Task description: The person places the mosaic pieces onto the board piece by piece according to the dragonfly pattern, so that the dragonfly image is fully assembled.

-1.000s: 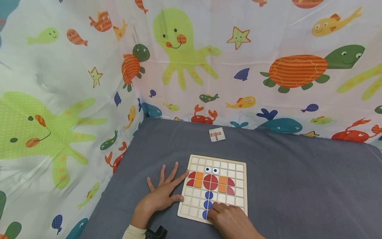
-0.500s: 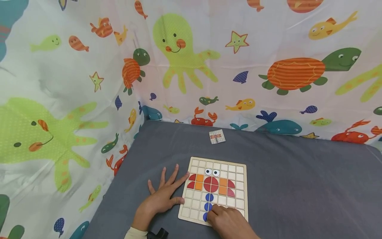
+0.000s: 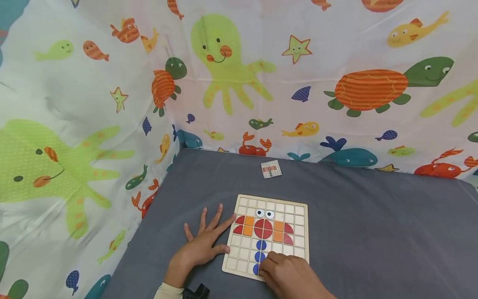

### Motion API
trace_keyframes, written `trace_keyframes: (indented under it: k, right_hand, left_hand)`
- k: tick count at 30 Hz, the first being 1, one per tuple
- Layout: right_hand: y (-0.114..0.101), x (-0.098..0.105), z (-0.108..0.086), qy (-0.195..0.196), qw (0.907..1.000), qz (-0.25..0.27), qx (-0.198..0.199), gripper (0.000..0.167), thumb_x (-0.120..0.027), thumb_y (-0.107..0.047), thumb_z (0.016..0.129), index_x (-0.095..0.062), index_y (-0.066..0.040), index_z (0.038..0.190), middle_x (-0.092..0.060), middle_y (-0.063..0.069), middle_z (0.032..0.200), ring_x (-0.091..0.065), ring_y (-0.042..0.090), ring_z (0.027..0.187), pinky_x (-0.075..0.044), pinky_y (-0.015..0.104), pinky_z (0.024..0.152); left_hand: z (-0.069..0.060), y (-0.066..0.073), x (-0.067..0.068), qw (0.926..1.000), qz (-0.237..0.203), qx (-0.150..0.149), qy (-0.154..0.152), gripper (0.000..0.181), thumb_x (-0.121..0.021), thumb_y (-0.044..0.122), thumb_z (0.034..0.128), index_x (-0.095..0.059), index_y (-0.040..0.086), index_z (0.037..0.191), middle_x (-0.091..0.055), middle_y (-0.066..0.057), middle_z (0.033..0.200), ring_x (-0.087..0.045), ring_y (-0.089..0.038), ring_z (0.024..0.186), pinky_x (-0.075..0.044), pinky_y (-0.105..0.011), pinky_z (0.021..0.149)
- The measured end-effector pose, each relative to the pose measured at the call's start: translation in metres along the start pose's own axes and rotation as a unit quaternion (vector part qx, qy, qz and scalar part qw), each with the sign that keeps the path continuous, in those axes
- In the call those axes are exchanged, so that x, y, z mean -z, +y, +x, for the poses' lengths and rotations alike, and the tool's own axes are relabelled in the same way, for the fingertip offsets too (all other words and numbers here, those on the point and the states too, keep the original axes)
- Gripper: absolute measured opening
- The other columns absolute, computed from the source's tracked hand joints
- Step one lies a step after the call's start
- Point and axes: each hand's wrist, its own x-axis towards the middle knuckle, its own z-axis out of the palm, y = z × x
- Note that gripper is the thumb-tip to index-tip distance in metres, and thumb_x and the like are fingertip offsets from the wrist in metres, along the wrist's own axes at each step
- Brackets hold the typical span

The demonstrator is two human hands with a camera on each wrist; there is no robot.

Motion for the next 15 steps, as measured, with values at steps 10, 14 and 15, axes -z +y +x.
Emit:
trace_keyframes:
  k: [10,14,15]
  right_hand:
    - [0.015,0.036,0.005,0.071,0.9954,-0.048,-0.042,0.015,-0.088,-0.027,0.088,-0.077,-0.030,0.098,-0.065,-0.023,0.090,-0.059,-0.006,0.074,-0.055,0.021,0.060]
    - [0.027,0.059,0.009,0.090,0.9897,-0.095,-0.059,0.020,-0.091,-0.027,0.085,-0.078,-0.029,0.100,-0.070,-0.018,0.093,-0.063,-0.002,0.077,-0.060,0.026,0.063]
    - [0.030,0.065,0.009,0.092,0.9884,-0.102,-0.064,0.021,-0.092,-0.027,0.084,-0.079,-0.028,0.101,-0.071,-0.017,0.094,-0.064,0.000,0.079,-0.061,0.028,0.065]
  left_hand:
    - [-0.005,-0.003,0.003,0.9999,0.006,-0.014,0.006,0.093,-0.074,0.048,0.0893,-0.024,0.048,0.167,0.003,0.000,0.179,0.021,-0.049,0.158,0.026,-0.089,0.099]
    - [-0.008,-0.001,0.011,0.9994,0.006,-0.022,0.024,0.089,-0.074,0.047,0.0928,-0.027,0.042,0.168,-0.010,-0.004,0.179,0.008,-0.051,0.160,0.017,-0.092,0.101]
    - [-0.008,-0.001,0.015,0.9991,0.008,-0.025,0.033,0.087,-0.073,0.046,0.0940,-0.028,0.041,0.168,-0.015,-0.006,0.178,0.003,-0.051,0.161,0.013,-0.093,0.103]
